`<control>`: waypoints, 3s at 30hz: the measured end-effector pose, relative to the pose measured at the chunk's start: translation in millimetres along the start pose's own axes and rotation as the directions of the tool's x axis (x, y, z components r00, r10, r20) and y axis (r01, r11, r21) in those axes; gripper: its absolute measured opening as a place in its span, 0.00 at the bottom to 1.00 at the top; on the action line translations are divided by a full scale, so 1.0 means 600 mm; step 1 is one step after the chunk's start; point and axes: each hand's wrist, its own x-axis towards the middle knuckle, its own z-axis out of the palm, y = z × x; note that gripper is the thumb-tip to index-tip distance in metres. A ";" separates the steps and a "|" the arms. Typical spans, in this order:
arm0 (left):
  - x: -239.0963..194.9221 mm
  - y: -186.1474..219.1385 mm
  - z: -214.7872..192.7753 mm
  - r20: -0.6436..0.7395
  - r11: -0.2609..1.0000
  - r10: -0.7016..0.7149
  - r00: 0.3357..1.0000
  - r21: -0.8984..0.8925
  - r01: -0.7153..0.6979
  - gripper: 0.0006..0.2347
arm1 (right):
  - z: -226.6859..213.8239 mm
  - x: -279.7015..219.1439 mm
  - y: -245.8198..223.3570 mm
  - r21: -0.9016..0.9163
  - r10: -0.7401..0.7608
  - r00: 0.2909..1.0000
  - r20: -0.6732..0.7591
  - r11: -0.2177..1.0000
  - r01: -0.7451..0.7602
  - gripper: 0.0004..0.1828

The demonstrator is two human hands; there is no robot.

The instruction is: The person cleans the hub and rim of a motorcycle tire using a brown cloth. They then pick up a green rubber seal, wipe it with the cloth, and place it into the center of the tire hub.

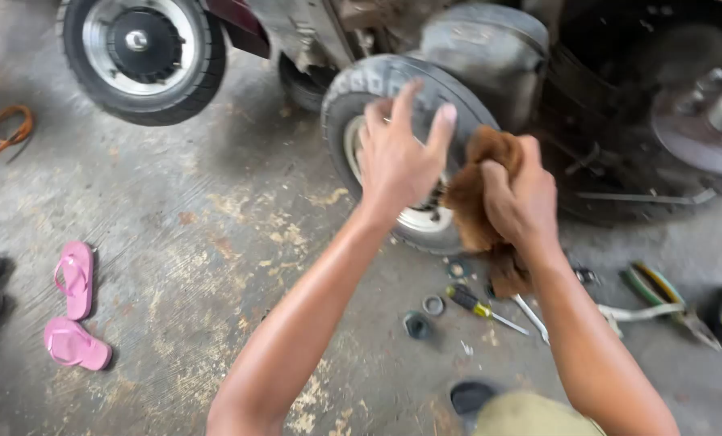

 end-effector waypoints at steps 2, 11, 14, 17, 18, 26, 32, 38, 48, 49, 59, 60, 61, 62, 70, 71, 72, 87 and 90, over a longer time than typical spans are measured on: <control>0.000 0.012 0.020 0.052 0.999 -0.035 0.998 0.007 0.035 0.29 | -0.012 -0.028 0.009 -0.005 -0.047 0.999 0.004 0.999 0.047 0.16; 0.015 -0.090 -0.027 -0.092 0.971 -0.212 0.973 0.096 0.221 0.40 | 0.057 -0.101 -0.020 0.065 -0.499 0.832 0.241 0.864 0.499 0.31; -0.003 -0.134 -0.059 -0.110 0.953 -0.265 0.958 0.119 0.278 0.45 | 0.072 -0.120 -0.033 0.197 -0.520 0.762 0.386 0.854 0.482 0.25; -0.006 -0.176 -0.082 -0.130 0.936 -0.321 0.938 0.107 0.335 0.43 | 0.093 -0.132 -0.009 0.257 -0.412 0.761 0.502 0.911 0.324 0.23; -0.010 -0.192 -0.089 -0.146 0.935 -0.324 0.935 0.098 0.340 0.41 | 0.101 -0.138 0.004 0.255 -0.347 0.779 0.521 0.935 0.246 0.22; -0.080 -0.256 -0.176 -0.146 0.950 -0.311 0.939 -0.073 0.303 0.40 | 0.133 -0.155 0.110 0.197 -0.056 0.873 0.485 0.979 -0.046 0.21; -0.100 -0.302 -0.233 -0.046 0.990 -0.132 0.990 0.039 0.134 0.41 | 0.148 -0.147 0.130 0.140 0.002 0.890 0.457 0.987 -0.074 0.23; -0.107 -0.369 -0.252 0.009 0.999 -0.030 1.000 0.038 0.029 0.43 | 0.208 -0.105 0.102 0.098 -0.305 0.844 0.442 0.951 0.293 0.27; -0.049 -0.351 -0.231 -0.035 0.989 0.058 0.998 0.142 -0.053 0.42 | 0.418 -0.031 0.074 -0.376 -0.742 0.573 0.349 0.449 0.811 0.37; -0.043 -0.352 -0.230 -0.027 0.989 0.052 0.998 0.137 -0.047 0.42 | 0.419 -0.034 0.068 -0.376 -0.735 0.577 0.357 0.452 0.809 0.37; -0.008 -0.369 -0.227 -0.049 0.989 0.027 0.998 0.144 -0.020 0.41 | 0.533 -0.028 0.088 0.011 -0.768 0.543 0.341 0.581 0.814 0.32; -0.007 -0.371 -0.229 -0.051 0.990 0.022 0.998 0.138 -0.015 0.40 | 0.567 -0.011 0.106 -0.179 -0.802 0.455 0.387 0.419 0.890 0.34; -0.005 -0.376 -0.228 -0.049 0.989 0.019 0.999 0.146 -0.012 0.40 | 0.562 -0.007 0.098 -0.172 -0.802 0.456 0.385 0.423 0.890 0.34; -0.002 -0.382 -0.226 -0.049 0.992 0.024 0.999 0.125 -0.018 0.41 | 0.558 -0.002 0.090 -0.270 -0.807 0.476 0.351 0.399 0.876 0.34; 0.019 -0.412 -0.230 -0.037 0.993 0.090 0.995 0.081 -0.087 0.41 | 0.631 0.005 0.114 -0.438 -0.626 0.623 0.469 0.448 0.779 0.35; 0.018 -0.411 -0.231 -0.055 0.989 0.104 0.993 0.114 -0.097 0.39 | 0.626 -0.003 0.098 -0.354 -0.698 0.644 0.315 0.543 0.761 0.29; 0.017 -0.410 -0.232 -0.072 0.983 0.119 0.990 0.147 -0.107 0.38 | 0.619 -0.011 0.082 -0.253 -0.734 0.663 0.147 0.620 0.743 0.25; -0.008 -0.408 -0.241 -0.094 0.986 0.164 0.982 0.054 -0.160 0.35 | 0.746 -0.068 0.181 0.174 -0.589 0.807 0.022 0.798 0.577 0.13; -0.011 -0.404 -0.236 -0.085 0.992 0.119 0.989 0.060 -0.114 0.36 | 0.626 -0.022 0.073 -0.321 -0.469 0.681 0.563 0.635 0.703 0.30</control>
